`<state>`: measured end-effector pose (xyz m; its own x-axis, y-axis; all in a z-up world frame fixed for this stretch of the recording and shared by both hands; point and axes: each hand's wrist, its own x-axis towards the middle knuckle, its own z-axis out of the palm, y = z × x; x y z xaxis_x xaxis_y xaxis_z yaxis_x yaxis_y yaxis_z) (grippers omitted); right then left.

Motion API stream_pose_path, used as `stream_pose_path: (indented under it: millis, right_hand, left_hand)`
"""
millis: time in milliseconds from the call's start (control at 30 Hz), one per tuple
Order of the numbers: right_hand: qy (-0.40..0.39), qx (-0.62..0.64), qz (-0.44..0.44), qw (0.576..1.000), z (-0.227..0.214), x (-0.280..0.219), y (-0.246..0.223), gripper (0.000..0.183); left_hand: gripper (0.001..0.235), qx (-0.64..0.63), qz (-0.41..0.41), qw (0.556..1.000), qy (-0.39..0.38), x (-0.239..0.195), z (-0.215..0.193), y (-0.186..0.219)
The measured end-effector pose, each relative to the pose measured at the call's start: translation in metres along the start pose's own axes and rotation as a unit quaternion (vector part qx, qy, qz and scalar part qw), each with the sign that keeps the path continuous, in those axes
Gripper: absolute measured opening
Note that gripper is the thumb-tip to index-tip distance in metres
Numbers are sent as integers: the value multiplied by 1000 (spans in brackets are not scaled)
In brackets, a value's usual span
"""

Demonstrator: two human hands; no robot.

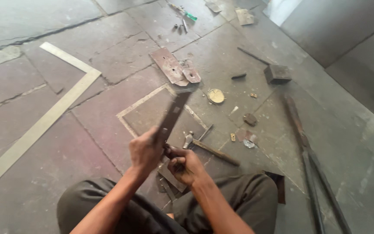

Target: The person works on metal components by hand, aligning pieces and using a small punch-like tool and a hammer to secure or mark parts on a rectangular metal plate while sitting on the floor.

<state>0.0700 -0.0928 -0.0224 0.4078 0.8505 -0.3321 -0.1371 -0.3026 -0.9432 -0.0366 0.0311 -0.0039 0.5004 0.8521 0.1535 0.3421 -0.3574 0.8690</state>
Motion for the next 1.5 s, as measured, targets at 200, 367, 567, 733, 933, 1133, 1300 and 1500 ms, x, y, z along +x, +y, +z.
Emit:
stream_pose_path:
  millis: [200, 367, 567, 733, 933, 1133, 1300, 1500]
  right_hand:
    - [106, -50, -79, 990, -25, -12, -57, 70]
    - [-20, -682, -409, 606, -39, -42, -77, 74]
    - [-121, -654, -278, 693, -16, -49, -68, 65]
    - [-82, -664, -377, 640, -26, -45, -43, 39]
    - [8, 229, 13, 973, -18, -9, 5, 32]
    - [10, 280, 114, 953, -33, -10, -51, 53]
    - [37, -640, -460, 614, -40, -44, -78, 54]
    - [-53, -385, -186, 902, -23, -8, -35, 55]
  left_hand:
    - [35, 56, 57, 997, 21, 8, 0, 6]
    - [35, -24, -30, 999, -18, 2, -7, 18]
    - [34, 23, 21, 1000, 0, -7, -9, 24]
    - [32, -33, 37, 999, -8, -10, -5, 27]
    - [24, 5, 98, 995, 31, -7, 0, 18]
    - [26, 12, 154, 984, 91, 3, -4, 17]
    - [36, 3, -63, 998, 20, 4, -6, 18]
    - [38, -67, -25, 997, 11, -6, -5, 26]
